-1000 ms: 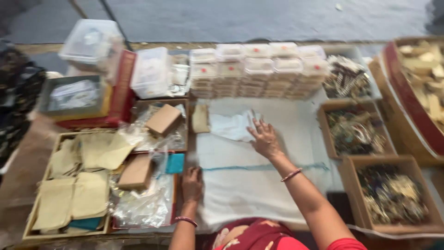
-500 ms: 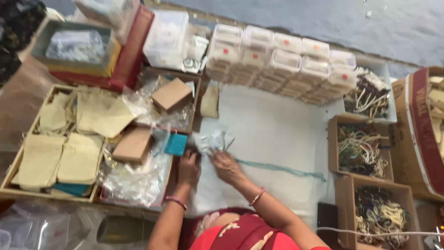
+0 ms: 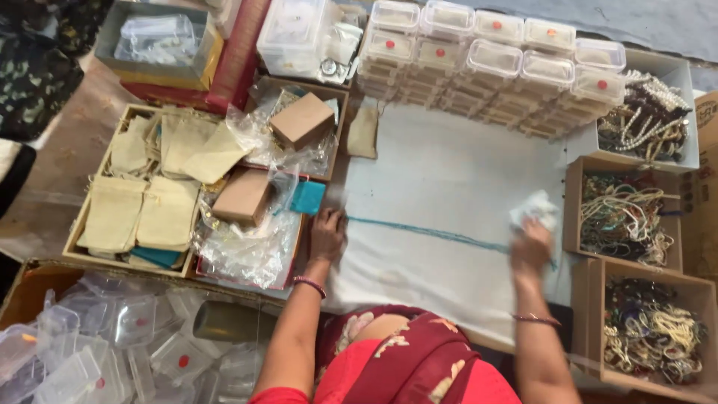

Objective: The person cleans a turquoise beaded necklace with a white cloth on a table, then places it into a small plastic bag. They subsequently put the bagged necklace into a beige pouch and wipe a clear plastic container with the cloth.

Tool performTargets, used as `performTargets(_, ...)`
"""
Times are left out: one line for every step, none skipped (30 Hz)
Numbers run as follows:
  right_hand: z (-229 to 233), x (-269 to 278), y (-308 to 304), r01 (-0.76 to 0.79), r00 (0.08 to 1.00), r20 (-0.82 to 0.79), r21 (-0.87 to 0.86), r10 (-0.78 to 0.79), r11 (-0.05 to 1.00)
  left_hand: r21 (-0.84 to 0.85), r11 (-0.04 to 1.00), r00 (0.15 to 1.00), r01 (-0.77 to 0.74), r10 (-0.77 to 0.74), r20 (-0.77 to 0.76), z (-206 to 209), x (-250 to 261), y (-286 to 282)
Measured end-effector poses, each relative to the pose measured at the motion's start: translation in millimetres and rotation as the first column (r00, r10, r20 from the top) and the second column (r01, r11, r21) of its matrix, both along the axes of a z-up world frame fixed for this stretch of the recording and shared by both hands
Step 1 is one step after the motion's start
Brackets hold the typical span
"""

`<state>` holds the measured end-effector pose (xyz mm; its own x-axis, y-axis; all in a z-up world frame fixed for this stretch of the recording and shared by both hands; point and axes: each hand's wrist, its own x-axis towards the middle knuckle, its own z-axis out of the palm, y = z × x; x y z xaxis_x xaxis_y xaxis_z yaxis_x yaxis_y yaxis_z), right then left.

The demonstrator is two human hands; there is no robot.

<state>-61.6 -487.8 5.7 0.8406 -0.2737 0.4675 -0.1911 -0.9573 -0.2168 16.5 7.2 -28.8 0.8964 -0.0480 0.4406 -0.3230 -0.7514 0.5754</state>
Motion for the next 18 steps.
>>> performTargets(5,19,40,0.002,1.000,-0.014,-0.001,-0.002,1.000,-0.001,1.000,1.000,0.002,-0.002,-0.014,-1,-3,2)
performTargets(12,36,81,-0.165,0.986,-0.018,-0.006,0.165,0.986,-0.005,1.000,1.000,0.005,-0.005,-0.004,-1,-6,4)
performTargets(21,52,121,-0.316,0.949,-0.016,-0.010,0.316,0.949,-0.009,1.000,1.000,0.019,-0.019,0.011,-2,-4,3)
performTargets(21,54,167,-0.304,0.953,-0.024,-0.009,0.303,0.953,-0.011,0.999,0.999,0.033,-0.033,0.003,-6,-8,8)
performTargets(23,54,208,-0.506,0.862,-0.059,-0.078,0.503,0.859,0.001,1.000,1.000,0.025,-0.025,0.007,-9,-7,7)
performTargets(26,53,248,-0.683,0.730,-0.110,-0.135,0.674,0.718,0.014,1.000,1.000,0.016,-0.016,0.011,-11,-5,6)
performTargets(37,43,259,-0.666,0.746,-0.112,-0.145,0.656,0.732,0.005,0.999,0.999,0.039,-0.039,0.015,-11,-4,3)
performTargets(47,33,272,-0.719,0.693,-0.215,-0.149,0.688,0.679,0.015,1.000,0.999,0.026,-0.026,0.019,-10,-4,2)
performTargets(57,26,289,-0.775,0.624,-0.314,-0.140,0.715,0.616,0.029,1.000,1.000,0.002,-0.003,0.023,-10,-4,5)
performTargets(52,21,266,-0.767,0.635,-0.315,-0.146,0.706,0.625,0.024,1.000,1.000,0.014,-0.015,0.027,-8,-2,1)
performTargets(45,14,249,-0.727,0.682,-0.271,-0.150,0.679,0.670,0.045,0.999,0.999,0.001,-0.002,0.036,-7,-3,3)
performTargets(38,7,232,-0.684,0.727,-0.227,-0.151,0.648,0.714,0.066,0.998,0.999,-0.013,0.010,0.045,-7,-5,5)
performTargets(30,-4,201,-0.682,0.728,-0.229,-0.148,0.646,0.716,0.067,0.998,0.999,-0.009,0.006,0.041,-6,-6,5)
performTargets(22,-16,171,-0.593,0.800,-0.233,-0.170,0.553,0.787,0.083,0.997,1.000,-0.005,0.002,0.028,-4,-7,6)
performTargets(15,-26,138,-0.495,0.862,-0.235,-0.197,0.449,0.846,0.096,0.995,1.000,0.002,-0.003,0.018,-4,-7,4)
performTargets(6,-41,105,-0.490,0.864,-0.237,-0.199,0.443,0.849,0.094,0.996,1.000,0.008,-0.009,0.016,-4,-6,2)
performTargets(-3,-55,74,-0.371,0.920,-0.220,-0.222,0.324,0.902,0.105,0.994,0.999,-0.013,0.009,0.032,-4,-6,2)
performTargets(-11,-70,43,-0.245,0.959,-0.200,-0.244,0.199,0.938,0.115,0.993,0.998,-0.033,0.028,0.048,-4,-7,2)
